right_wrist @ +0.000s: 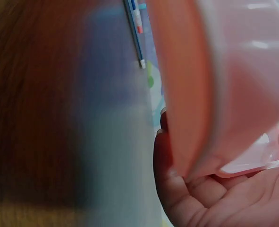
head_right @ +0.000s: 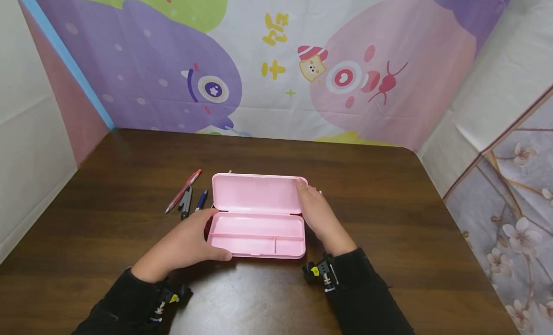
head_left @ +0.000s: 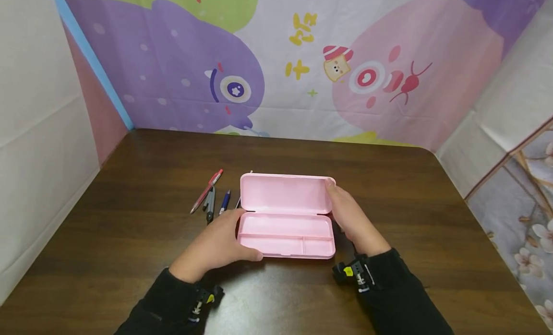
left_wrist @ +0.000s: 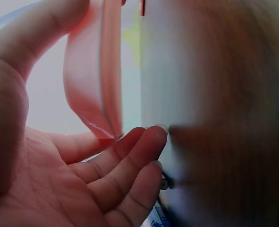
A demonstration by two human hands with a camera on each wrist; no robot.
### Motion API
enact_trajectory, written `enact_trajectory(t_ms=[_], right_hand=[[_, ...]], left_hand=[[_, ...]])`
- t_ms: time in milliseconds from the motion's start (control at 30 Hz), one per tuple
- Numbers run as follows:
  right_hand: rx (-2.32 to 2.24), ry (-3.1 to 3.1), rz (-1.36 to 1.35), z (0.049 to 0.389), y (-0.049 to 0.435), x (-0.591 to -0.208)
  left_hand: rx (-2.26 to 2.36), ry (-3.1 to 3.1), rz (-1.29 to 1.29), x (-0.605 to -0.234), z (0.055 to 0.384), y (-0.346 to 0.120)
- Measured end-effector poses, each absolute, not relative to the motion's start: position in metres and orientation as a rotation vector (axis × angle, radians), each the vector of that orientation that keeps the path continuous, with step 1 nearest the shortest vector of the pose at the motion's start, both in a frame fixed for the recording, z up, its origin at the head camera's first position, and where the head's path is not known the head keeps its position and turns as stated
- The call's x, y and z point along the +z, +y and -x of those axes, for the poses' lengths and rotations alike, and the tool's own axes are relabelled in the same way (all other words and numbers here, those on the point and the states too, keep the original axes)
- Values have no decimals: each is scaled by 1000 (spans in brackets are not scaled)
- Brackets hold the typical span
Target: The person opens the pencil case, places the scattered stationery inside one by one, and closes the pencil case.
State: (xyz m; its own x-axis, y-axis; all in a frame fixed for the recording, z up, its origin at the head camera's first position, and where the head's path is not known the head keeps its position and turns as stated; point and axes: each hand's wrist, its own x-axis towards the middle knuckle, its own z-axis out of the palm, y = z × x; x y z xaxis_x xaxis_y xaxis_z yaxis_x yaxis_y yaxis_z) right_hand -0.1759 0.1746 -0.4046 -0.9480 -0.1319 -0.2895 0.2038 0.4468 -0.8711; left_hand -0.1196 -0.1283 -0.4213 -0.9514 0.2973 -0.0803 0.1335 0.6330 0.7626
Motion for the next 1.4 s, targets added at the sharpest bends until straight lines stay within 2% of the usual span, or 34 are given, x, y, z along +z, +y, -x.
enact_trajectory(t_ms=[733, 933, 1233, 1400], right_hand=[[-1460, 2488, -45, 181, 175, -411], [-1267, 2707, -43, 178, 176, -402], [-720, 3201, 335, 160, 164, -379], [-556, 3246, 427, 155, 157, -377]], left_hand=[[857, 2835, -371, -428, 117, -117], [853, 2828, -374, -426, 118, -116], [852, 2817, -363, -425, 117, -117], [866, 2811, -363, -425, 116, -118]])
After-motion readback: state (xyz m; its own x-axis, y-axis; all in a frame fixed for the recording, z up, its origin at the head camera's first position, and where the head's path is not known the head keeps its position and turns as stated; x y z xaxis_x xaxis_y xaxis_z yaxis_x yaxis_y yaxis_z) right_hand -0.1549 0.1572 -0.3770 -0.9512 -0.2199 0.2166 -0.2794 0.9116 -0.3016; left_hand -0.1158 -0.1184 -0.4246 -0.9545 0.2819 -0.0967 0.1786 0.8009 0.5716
